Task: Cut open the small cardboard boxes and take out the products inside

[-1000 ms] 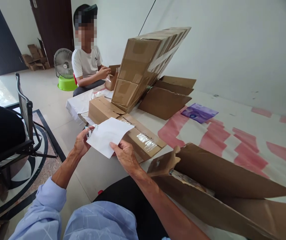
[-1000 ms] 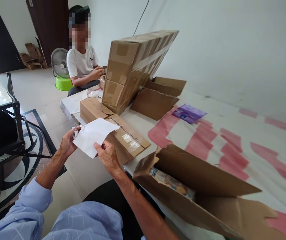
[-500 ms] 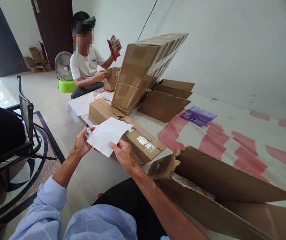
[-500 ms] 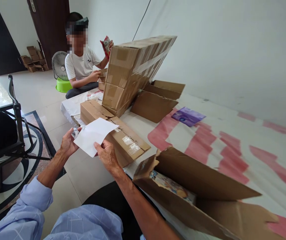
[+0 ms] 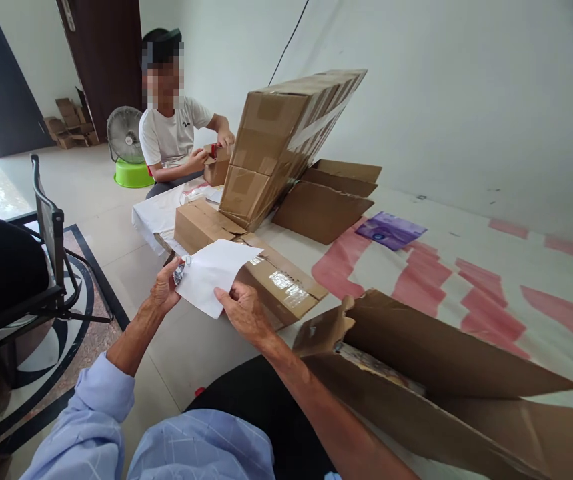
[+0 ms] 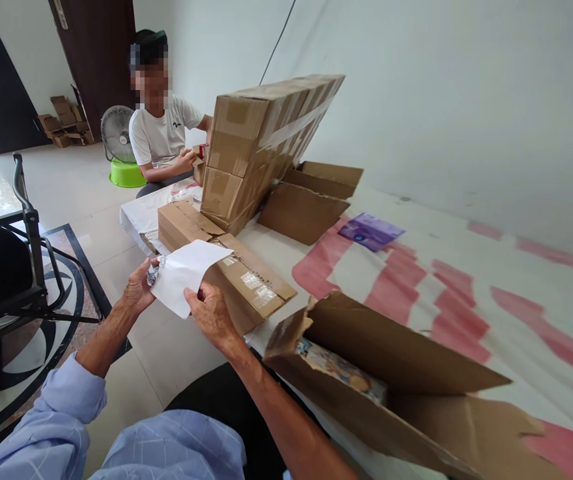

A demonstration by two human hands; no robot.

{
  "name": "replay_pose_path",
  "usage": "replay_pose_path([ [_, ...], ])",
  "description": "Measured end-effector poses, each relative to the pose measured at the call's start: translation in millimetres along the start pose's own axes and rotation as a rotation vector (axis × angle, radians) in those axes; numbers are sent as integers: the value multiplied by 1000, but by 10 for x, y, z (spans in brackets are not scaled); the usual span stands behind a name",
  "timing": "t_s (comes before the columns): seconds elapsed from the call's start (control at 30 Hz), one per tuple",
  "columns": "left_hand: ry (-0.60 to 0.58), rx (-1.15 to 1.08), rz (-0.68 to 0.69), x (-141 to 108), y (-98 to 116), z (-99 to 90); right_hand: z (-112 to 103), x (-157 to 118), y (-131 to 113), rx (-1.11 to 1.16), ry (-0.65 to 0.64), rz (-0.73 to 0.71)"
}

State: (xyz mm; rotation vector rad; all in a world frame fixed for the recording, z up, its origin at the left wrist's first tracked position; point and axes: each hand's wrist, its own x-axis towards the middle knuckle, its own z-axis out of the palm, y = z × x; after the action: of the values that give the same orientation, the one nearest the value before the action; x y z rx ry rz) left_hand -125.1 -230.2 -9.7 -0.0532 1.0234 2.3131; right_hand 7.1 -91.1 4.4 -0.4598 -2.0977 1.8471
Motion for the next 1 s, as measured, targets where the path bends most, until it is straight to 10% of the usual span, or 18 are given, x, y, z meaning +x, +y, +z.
replay_pose_path([
  [1.0,171,2,120,183,-174,7,1,3,83,-145,69,-117],
])
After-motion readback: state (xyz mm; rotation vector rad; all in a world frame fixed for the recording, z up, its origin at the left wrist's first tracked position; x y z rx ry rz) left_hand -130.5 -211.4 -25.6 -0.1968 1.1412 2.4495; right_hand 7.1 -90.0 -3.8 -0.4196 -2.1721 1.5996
